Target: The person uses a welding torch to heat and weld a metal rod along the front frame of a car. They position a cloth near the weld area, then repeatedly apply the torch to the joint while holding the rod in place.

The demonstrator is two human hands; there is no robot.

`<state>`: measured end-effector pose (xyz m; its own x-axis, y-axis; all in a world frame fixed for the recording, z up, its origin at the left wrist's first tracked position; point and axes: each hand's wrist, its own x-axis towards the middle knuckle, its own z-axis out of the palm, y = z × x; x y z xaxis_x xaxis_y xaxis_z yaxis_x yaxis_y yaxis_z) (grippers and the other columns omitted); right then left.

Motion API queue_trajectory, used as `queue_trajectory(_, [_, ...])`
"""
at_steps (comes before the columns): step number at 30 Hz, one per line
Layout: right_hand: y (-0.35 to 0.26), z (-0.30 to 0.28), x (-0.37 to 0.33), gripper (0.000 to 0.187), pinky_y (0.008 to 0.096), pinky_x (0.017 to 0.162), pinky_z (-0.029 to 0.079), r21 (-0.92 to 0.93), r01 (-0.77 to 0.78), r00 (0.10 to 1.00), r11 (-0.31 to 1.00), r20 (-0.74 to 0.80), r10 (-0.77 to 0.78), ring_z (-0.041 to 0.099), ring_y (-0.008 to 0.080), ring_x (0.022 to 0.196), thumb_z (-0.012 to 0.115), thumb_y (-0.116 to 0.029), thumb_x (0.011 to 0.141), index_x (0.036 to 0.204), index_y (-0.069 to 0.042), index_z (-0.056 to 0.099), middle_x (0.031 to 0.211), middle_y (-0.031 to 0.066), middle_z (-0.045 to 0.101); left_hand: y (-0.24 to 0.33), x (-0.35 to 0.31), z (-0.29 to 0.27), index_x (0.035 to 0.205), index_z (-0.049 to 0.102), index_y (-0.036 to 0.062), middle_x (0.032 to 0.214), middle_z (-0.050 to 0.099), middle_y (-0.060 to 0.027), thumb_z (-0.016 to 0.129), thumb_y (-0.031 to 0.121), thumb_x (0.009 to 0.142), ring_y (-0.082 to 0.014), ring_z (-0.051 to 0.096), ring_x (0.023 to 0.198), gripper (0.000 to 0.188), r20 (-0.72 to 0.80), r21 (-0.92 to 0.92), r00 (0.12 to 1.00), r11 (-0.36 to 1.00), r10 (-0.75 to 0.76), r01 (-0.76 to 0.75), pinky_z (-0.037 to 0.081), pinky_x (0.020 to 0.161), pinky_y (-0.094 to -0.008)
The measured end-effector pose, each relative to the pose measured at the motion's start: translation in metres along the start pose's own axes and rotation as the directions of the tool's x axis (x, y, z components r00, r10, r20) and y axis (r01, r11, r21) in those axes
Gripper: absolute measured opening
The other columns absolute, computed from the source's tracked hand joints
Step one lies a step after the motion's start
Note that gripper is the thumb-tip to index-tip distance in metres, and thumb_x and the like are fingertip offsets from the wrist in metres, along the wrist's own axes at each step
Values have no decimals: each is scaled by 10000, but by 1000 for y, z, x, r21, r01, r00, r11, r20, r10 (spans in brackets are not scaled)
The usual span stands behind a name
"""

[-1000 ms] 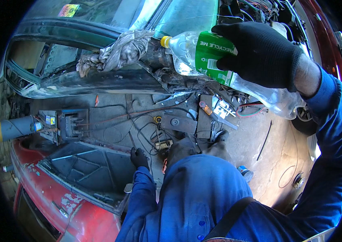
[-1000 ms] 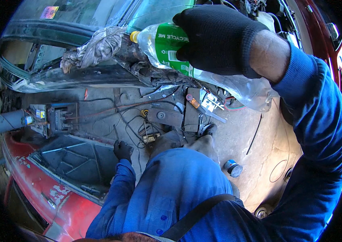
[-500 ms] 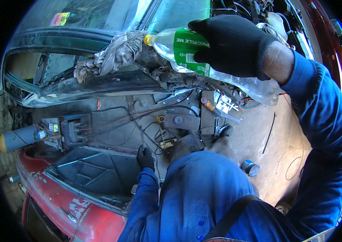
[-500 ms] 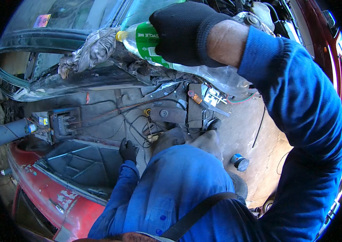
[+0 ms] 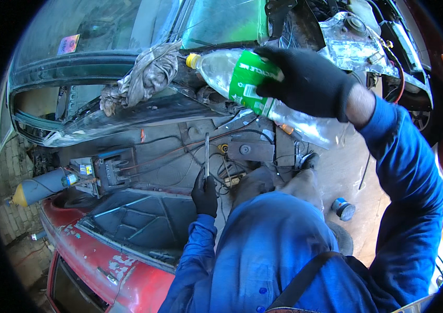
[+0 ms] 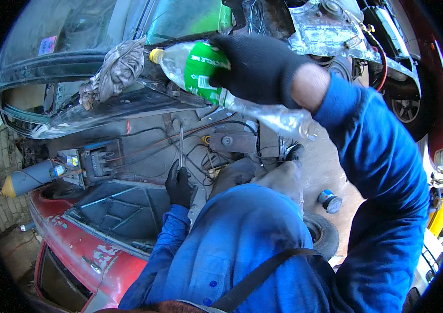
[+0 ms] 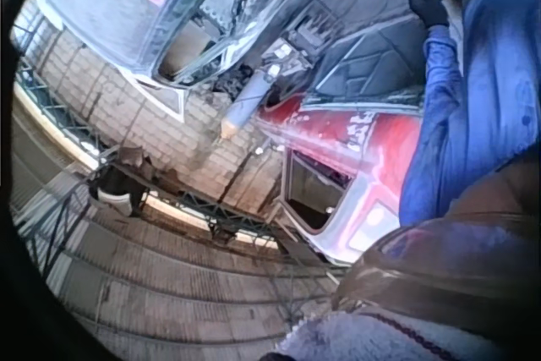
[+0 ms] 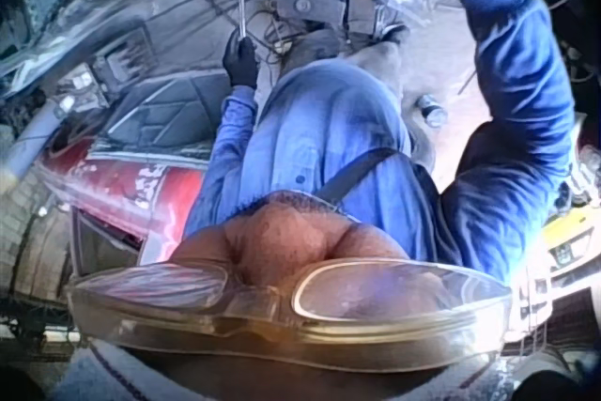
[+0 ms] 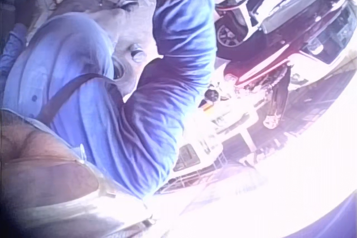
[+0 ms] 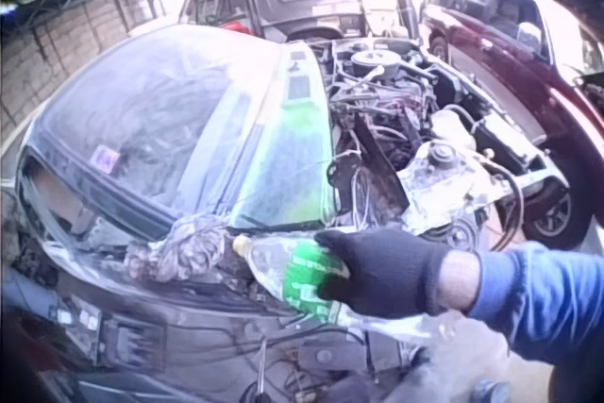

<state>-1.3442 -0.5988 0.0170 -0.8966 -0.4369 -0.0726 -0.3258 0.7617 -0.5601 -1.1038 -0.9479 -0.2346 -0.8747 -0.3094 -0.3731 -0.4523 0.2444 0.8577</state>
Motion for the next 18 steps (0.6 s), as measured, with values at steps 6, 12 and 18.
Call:
queue_trajectory(6, [40, 77, -57, 766, 458, 1032, 549, 531, -34, 982, 847, -137, 126, 704, 406, 1217, 832, -372, 927, 1536, -16, 534, 1310, 277, 711, 98, -3, 20, 1489, 613, 1, 840, 654, -5, 640, 100, 1070, -29, 513, 595, 431, -12, -150, 999, 988, -32, 30, 416, 504, -228])
queue_trajectory(12, [55, 128, -107, 817, 440, 1165, 466, 648, 36, 976, 761, -188, 113, 595, 390, 1395, 867, -206, 888, 1589, -53, 475, 1483, 247, 613, 127, -24, 15, 1478, 618, -12, 845, 653, 8, 618, 86, 1074, -28, 536, 630, 416, -90, -37, 993, 997, -72, 69, 430, 524, -232])
queue_trajectory(18, [70, 128, -131, 804, 454, 1172, 457, 698, -86, 989, 711, -27, 147, 581, 378, 1415, 856, -226, 913, 1588, -30, 464, 1499, 240, 607, 82, -44, -6, 1445, 645, -6, 847, 644, 22, 636, 129, 1079, -23, 529, 652, 390, -125, 58, 980, 985, -153, 161, 430, 530, -230])
